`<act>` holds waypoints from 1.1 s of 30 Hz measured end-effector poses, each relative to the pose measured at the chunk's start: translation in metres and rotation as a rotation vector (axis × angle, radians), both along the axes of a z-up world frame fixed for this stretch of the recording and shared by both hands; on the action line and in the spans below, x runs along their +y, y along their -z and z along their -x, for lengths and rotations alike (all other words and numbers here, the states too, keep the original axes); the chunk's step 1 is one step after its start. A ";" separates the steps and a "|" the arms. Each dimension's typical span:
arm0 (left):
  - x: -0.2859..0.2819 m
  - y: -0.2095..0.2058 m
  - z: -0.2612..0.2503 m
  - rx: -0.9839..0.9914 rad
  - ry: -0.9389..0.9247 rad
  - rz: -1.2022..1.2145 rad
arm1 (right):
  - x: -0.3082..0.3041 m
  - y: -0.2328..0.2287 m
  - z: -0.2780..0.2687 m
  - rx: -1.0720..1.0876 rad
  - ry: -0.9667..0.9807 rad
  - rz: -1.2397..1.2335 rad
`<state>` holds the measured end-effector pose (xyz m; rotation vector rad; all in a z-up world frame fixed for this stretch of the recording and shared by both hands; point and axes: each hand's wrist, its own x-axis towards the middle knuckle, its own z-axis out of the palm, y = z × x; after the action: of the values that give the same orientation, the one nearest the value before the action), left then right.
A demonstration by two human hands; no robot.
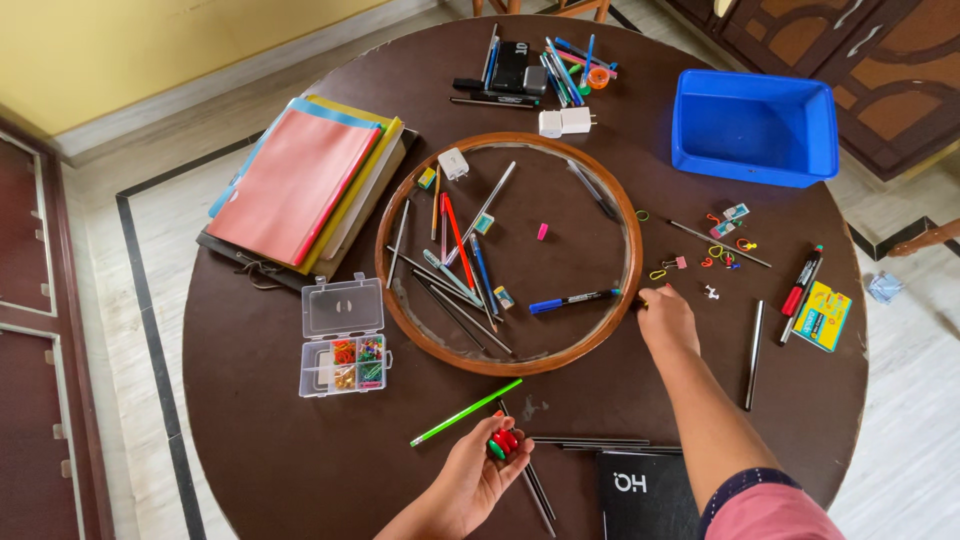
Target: The person organizes stationery items on a round table. They place colored folders into a binder, then sort small items like paper clips, rubber bands, and pens into a clear plastic compartment box. The person also moves a green pencil and other loose items around the table.
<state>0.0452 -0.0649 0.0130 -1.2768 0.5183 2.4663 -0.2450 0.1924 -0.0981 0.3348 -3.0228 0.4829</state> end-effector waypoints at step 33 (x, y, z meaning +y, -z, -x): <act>-0.273 0.001 -0.085 0.091 0.028 0.029 | -0.380 -0.057 -0.238 -0.457 0.145 0.771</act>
<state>0.1305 -0.3379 0.0120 -1.1633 0.5925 2.5115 -0.0072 -0.1873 -0.0415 -0.0594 -2.8901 1.8210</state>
